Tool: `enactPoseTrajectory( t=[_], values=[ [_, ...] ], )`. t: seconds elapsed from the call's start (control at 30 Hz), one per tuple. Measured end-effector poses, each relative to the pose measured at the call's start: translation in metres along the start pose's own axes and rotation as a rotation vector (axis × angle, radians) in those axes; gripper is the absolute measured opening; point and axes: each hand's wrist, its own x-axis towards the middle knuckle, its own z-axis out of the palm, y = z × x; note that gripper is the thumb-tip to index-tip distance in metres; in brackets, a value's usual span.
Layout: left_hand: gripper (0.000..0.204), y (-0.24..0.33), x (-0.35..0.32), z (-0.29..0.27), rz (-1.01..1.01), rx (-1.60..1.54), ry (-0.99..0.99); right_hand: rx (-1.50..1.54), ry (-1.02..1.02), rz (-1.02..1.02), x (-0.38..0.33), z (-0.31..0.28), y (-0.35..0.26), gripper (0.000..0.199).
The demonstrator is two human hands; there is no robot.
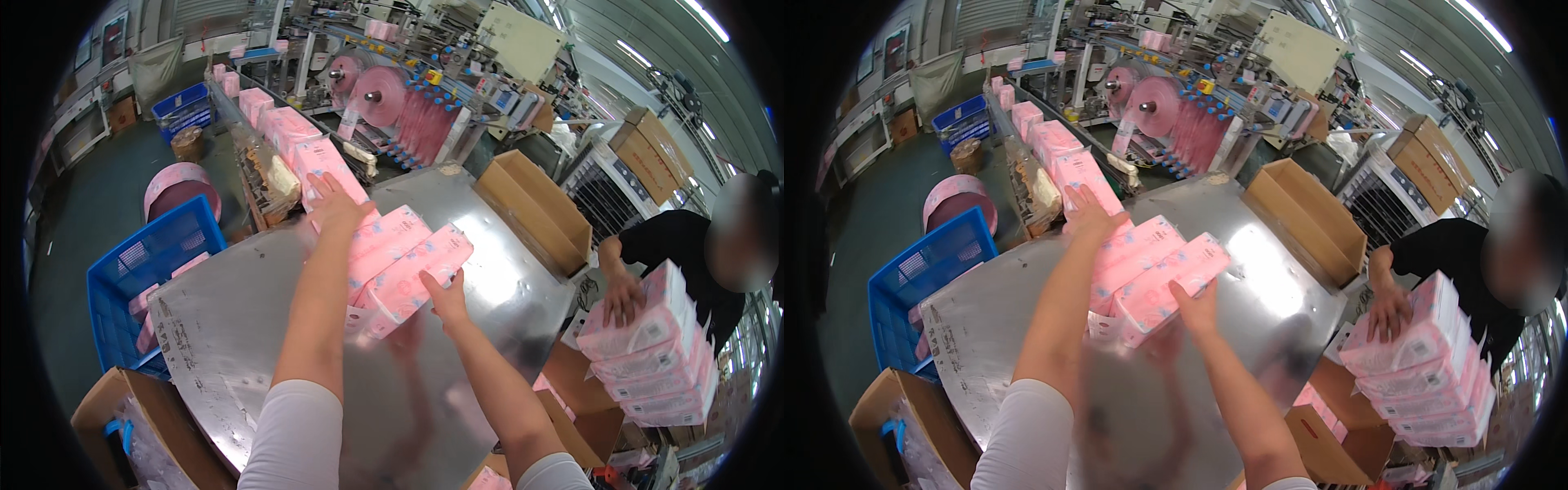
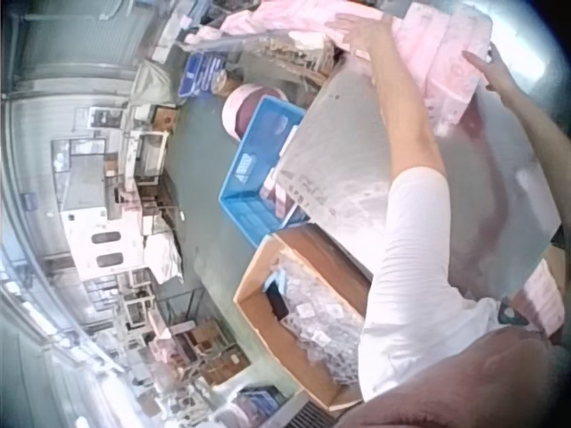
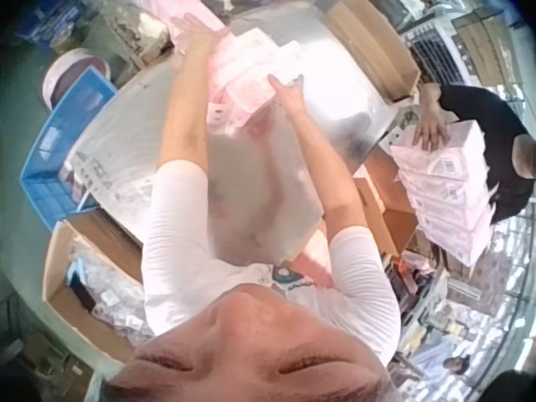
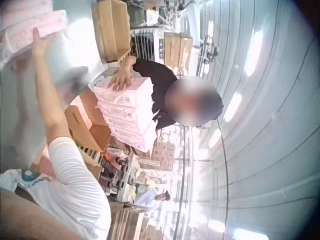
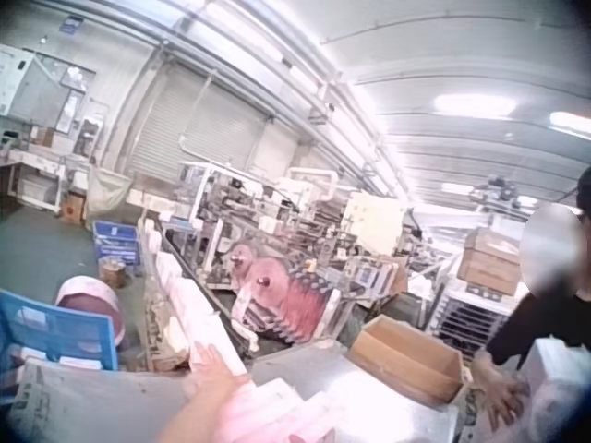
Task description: The person organizes pink tissue boxes on a metal table and packs them into cardboard boxes before feeding the boxes into a sealing machine.
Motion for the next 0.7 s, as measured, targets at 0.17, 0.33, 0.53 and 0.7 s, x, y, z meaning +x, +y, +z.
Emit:
enactPoseTrajectory(
  t=[0.17,0.33,0.53,0.7],
  values=[
    [0.113,-0.056,0.042,0.005,0.240,0.134,-0.117,0.001,-0.191,0.227,-0.024,0.007,-0.017,0.086],
    [0.116,0.005,-0.018,-0.009,0.088,0.194,-0.201,-0.096,-0.218,0.314,-0.029,-0.030,-0.017,0.087],
    [0.109,-0.016,-0.013,0.004,0.197,0.226,-0.062,-0.079,-0.282,0.298,-0.041,-0.028,-0.013,0.081],
    [0.094,-0.070,-0.057,-0.024,0.534,0.269,-0.314,0.180,-0.430,0.529,-0.059,-0.048,0.005,0.063]
  ],
)
